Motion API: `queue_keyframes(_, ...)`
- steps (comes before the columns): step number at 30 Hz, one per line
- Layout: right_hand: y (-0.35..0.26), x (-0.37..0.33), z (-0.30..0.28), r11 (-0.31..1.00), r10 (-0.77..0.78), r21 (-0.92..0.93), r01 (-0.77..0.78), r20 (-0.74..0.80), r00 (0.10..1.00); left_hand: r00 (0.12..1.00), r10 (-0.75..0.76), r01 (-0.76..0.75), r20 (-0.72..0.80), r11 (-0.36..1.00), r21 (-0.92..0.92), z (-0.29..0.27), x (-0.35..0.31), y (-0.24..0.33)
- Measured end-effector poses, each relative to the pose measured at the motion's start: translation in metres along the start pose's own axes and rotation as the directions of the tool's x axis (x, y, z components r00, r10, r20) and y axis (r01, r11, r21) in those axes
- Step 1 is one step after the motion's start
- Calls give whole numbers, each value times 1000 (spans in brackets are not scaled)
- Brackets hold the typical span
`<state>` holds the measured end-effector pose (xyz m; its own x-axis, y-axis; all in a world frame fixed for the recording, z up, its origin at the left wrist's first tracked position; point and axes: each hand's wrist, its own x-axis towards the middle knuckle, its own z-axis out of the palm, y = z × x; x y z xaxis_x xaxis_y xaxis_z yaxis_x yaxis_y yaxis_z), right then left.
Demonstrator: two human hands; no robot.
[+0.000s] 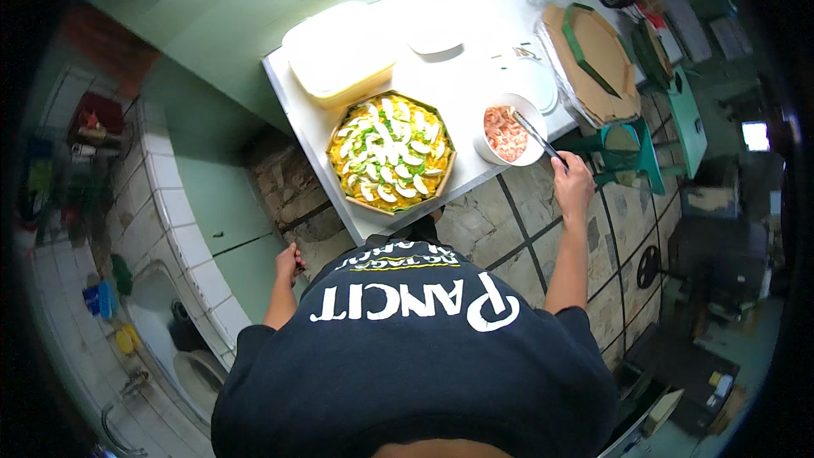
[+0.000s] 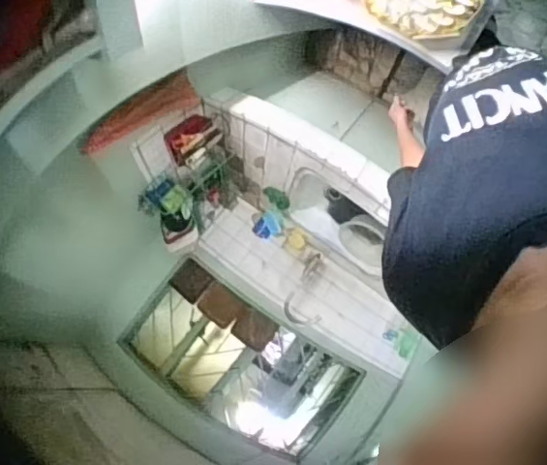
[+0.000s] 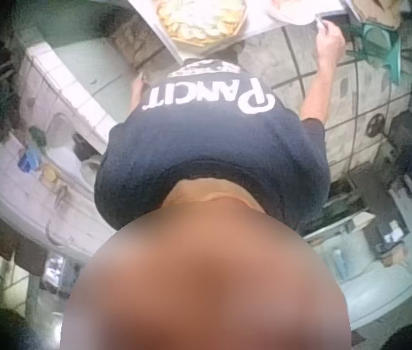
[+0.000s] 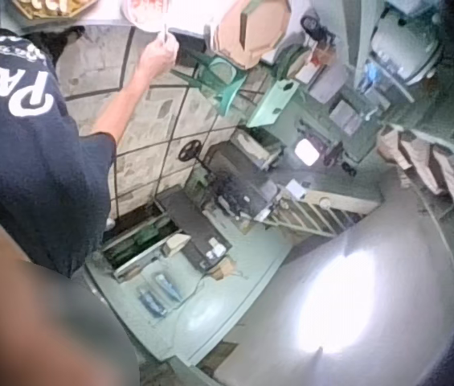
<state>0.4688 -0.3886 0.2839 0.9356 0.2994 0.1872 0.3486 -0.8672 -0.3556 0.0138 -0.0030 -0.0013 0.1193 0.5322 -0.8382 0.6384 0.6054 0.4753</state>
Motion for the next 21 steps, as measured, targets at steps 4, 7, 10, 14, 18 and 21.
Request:
queue_keyframes(4,-42,-10,32,932,-178,318,174,-15,984,1000,-18,18,-6,999,-41,-3,13,-4)
queue_keyframes(7,-76,-29,73,919,-345,186,347,-42,938,1000,3,-3,-8,999,-42,-14,9,-10)
queue_keyframes(10,-80,-18,94,864,-501,5,503,-79,862,1000,8,-8,-4,999,-40,-14,-2,-12)
queue_keyframes(14,-66,-1,99,820,-571,-82,567,-51,819,999,-23,22,-28,999,-28,-6,-15,-16)
queue_keyframes(18,-63,-1,99,848,-528,-39,528,16,849,991,-122,122,-57,992,4,-14,-18,-35)
queue_keyframes(21,-56,-2,84,923,-384,54,381,66,921,998,-58,58,-2,998,30,-17,-14,-46)
